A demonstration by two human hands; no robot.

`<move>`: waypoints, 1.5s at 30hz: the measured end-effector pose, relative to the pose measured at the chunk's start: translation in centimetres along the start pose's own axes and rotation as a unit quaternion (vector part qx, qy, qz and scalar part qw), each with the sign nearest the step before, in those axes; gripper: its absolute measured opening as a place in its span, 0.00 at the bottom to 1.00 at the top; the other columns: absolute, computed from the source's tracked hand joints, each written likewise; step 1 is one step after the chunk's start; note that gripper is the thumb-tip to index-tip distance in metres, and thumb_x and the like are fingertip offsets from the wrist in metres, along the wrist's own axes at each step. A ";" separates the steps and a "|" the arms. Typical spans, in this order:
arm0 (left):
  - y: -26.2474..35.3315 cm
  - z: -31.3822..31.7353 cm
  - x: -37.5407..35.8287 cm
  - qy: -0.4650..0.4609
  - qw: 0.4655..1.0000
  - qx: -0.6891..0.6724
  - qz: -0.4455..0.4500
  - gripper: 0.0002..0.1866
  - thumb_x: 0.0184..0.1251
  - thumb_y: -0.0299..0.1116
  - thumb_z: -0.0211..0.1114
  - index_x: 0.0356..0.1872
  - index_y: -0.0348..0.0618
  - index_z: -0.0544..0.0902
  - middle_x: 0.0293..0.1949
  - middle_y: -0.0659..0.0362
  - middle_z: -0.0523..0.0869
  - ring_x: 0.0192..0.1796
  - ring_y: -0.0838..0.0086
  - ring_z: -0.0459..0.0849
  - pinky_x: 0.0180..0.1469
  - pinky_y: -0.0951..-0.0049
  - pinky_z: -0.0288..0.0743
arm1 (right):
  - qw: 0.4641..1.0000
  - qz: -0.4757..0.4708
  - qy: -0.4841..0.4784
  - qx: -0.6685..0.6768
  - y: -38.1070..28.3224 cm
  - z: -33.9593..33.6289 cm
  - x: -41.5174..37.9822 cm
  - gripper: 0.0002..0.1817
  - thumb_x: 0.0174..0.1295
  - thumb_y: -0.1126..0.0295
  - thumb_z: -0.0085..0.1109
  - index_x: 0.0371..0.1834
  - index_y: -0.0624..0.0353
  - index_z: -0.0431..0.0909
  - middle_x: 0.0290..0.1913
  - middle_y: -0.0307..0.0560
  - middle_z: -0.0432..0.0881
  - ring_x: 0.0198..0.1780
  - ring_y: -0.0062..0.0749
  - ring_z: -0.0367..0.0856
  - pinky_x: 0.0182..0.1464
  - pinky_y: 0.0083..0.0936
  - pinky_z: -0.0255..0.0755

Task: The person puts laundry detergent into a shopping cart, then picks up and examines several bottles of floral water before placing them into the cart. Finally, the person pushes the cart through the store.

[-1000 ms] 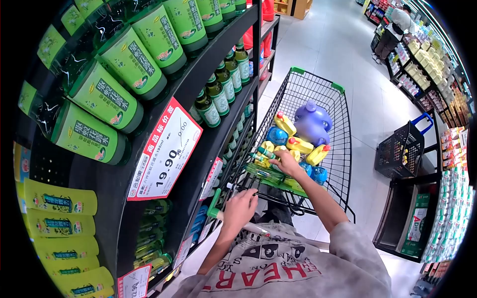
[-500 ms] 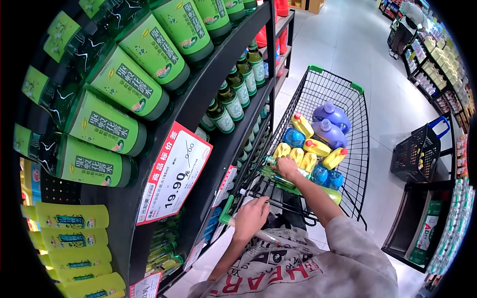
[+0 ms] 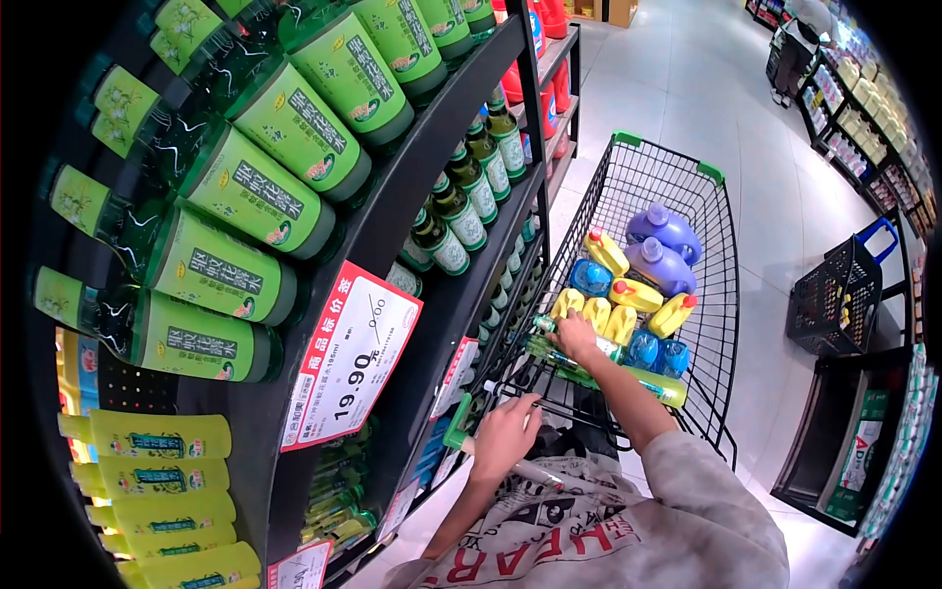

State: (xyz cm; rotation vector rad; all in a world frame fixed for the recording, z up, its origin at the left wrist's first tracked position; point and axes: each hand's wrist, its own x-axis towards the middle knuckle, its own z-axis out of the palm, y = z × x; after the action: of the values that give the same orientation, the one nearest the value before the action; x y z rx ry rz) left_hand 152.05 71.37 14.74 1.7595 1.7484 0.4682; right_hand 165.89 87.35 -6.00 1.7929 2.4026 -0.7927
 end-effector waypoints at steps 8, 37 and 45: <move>-0.3 0.1 0.0 0.011 1.000 -0.015 0.015 0.13 0.65 0.35 0.60 0.48 0.43 0.81 0.34 0.50 0.86 0.36 0.53 0.85 0.40 0.57 0.79 | 0.981 -0.003 0.144 0.129 -0.9 -2.7 -0.3 0.20 0.60 0.57 0.62 0.49 0.61 0.77 0.46 0.57 0.76 0.51 0.52 0.76 0.51 0.42 0.73; -1.3 0.7 -0.5 0.032 0.999 -0.005 0.035 0.18 0.63 0.37 0.64 0.52 0.44 0.80 0.29 0.50 0.87 0.34 0.53 0.86 0.38 0.57 0.79 | 0.855 -0.227 0.358 0.299 -19.6 -25.2 -0.6 0.17 0.53 0.69 0.65 0.40 0.69 0.72 0.33 0.59 0.76 0.33 0.54 0.77 0.39 0.43 0.71; -1.4 0.7 -0.6 0.031 0.999 0.005 0.042 0.18 0.62 0.37 0.64 0.52 0.44 0.80 0.29 0.50 0.87 0.33 0.55 0.86 0.38 0.59 0.79 | 0.815 -0.218 0.390 0.368 -17.6 -26.4 -3.8 0.19 0.55 0.65 0.70 0.33 0.67 0.69 0.24 0.51 0.72 0.21 0.36 0.74 0.27 0.32 0.68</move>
State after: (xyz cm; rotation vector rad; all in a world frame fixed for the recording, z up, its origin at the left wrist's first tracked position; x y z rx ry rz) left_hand 151.42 70.60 13.42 1.8491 1.7274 0.5551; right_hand 158.13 91.49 24.75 2.1221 3.4829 -1.4119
